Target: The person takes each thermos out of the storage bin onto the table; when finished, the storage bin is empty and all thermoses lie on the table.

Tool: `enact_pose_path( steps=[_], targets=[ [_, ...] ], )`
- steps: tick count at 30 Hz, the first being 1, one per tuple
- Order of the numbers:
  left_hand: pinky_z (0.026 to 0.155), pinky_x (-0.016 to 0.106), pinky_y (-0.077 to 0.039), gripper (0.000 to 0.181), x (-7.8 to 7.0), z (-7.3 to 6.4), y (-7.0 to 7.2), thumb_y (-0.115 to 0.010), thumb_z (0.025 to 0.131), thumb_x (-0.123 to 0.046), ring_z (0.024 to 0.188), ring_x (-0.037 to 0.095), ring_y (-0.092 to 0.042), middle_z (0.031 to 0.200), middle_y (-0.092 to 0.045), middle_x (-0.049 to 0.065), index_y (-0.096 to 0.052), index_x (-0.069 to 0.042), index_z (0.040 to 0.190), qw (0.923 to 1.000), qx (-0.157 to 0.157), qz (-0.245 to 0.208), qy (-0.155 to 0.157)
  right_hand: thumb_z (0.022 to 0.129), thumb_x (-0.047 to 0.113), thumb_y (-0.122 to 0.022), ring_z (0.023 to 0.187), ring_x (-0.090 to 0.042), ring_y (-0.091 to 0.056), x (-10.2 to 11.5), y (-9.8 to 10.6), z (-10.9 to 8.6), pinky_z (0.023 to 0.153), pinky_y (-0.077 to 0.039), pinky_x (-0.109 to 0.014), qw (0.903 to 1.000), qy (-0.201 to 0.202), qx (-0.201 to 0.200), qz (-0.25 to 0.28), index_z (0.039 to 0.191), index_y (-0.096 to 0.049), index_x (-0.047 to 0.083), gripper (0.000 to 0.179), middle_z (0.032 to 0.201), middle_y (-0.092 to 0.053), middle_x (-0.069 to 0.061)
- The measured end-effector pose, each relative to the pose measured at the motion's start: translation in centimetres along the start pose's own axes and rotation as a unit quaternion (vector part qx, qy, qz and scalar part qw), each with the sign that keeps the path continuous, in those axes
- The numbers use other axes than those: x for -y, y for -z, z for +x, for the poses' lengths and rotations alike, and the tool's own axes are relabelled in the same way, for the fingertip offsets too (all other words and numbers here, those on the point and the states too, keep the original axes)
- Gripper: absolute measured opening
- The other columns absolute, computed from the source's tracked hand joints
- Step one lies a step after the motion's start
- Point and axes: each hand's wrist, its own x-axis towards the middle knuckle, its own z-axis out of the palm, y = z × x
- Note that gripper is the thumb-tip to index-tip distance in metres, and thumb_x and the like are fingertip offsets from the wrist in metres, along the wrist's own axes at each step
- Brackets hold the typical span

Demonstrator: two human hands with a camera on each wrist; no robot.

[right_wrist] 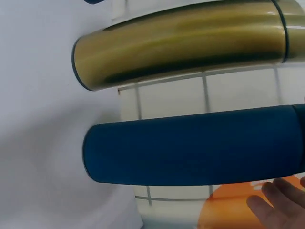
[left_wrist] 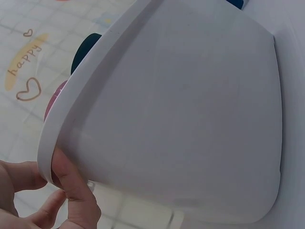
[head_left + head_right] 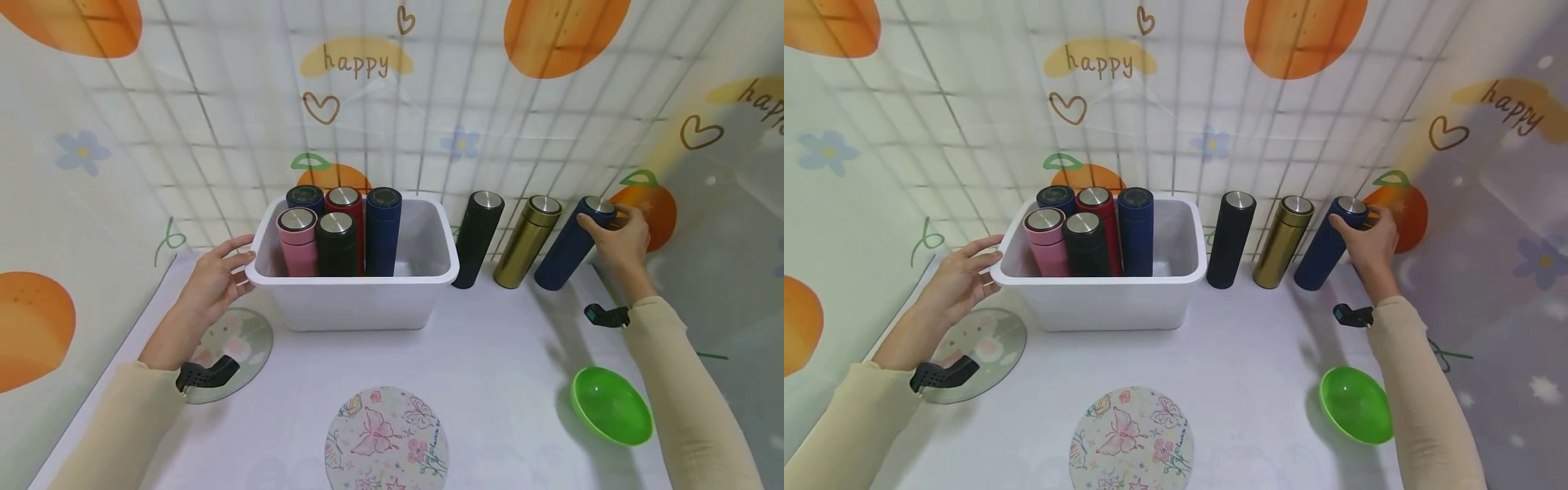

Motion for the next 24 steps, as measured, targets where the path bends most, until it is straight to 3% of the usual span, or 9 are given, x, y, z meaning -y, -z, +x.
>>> enact_pose_path(
  steps=[10,19,24],
  targets=[
    [0.069,0.026,-0.055,0.055,-0.1,0.0,-0.1,-0.066,0.098,-0.012,0.087,0.014,-0.065,0.126,-0.050,0.005,-0.040,-0.009,0.146,1.0000,0.001,-0.001,0.000,0.083,0.050,-0.077,0.120,-0.017,-0.049,0.9,2.5,-1.2,0.098,-0.042,-0.025,0.9977,0.001,-0.035,0.059,0.150,-0.036,0.015,0.086,0.142,-0.049,-0.008],
    [0.069,0.026,-0.055,0.057,0.0,0.0,0.0,-0.067,0.098,-0.013,0.088,0.014,-0.065,0.127,-0.049,0.005,-0.039,-0.009,0.147,1.0000,0.004,0.001,-0.004,0.084,0.046,-0.078,0.119,-0.019,-0.052,1.8,3.8,-2.3,0.084,-0.044,-0.018,0.9972,0.024,-0.035,0.062,0.148,-0.042,0.018,0.079,0.141,-0.052,-0.009],
    [0.069,0.026,-0.055,0.056,0.0,0.0,0.0,-0.066,0.098,-0.012,0.089,0.015,-0.065,0.127,-0.049,0.005,-0.039,-0.009,0.147,1.0000,0.004,-0.002,-0.004,0.083,0.044,-0.079,0.118,-0.017,-0.053,2.2,4.2,-2.7,0.084,-0.044,-0.017,0.9969,0.028,-0.042,0.061,0.146,-0.045,0.019,0.076,0.140,-0.053,-0.005]
  ],
)
